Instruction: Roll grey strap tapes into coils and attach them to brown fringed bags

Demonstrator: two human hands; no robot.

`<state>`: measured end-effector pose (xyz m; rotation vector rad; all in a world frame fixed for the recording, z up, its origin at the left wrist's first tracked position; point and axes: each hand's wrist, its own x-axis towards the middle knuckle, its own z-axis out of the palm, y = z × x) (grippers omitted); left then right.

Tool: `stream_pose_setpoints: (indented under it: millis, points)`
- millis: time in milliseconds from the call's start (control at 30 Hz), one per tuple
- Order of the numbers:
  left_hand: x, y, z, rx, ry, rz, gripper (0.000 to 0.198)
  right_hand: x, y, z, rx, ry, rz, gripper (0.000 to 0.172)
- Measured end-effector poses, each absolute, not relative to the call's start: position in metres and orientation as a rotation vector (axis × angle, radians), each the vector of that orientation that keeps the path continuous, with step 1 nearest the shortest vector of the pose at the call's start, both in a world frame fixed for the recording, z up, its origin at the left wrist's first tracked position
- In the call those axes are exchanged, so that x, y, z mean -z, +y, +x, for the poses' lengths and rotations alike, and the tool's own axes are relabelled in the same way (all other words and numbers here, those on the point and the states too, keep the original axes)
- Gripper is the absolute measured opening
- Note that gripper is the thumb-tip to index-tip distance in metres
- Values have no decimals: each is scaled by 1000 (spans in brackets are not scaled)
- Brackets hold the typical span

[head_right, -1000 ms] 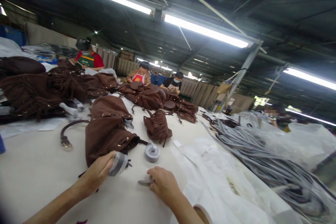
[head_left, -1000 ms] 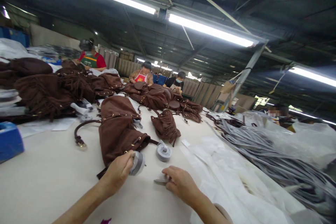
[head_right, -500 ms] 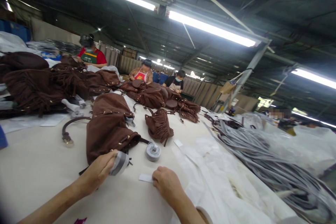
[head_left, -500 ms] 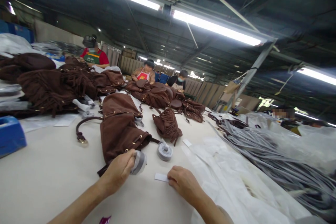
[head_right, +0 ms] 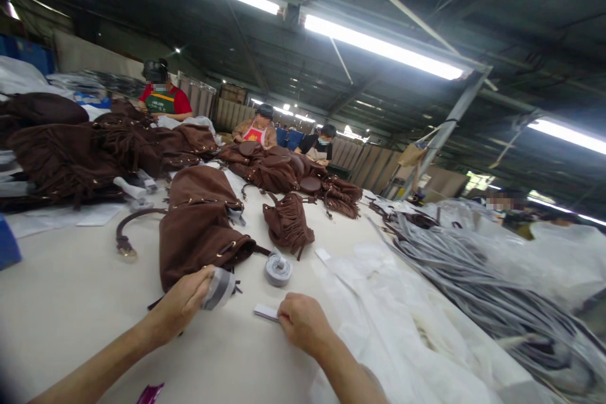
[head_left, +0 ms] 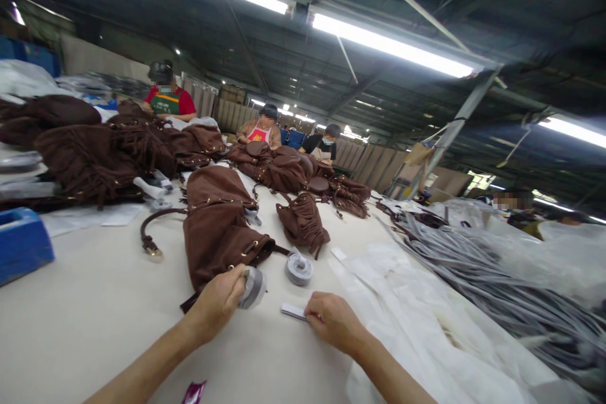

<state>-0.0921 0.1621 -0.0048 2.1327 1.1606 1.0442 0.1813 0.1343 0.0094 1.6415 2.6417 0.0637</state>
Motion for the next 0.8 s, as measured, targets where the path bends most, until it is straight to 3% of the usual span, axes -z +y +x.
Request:
stream_pose_setpoints:
  millis: [500, 800]
  points:
    - [-9, 153, -91, -924, 1241, 2176, 29, 5, 142, 174, -285, 2492, 1840, 19]
    - [-12, 152, -90, -898, 1267, 2179, 30, -13, 147, 187, -411, 2475, 1986, 15]
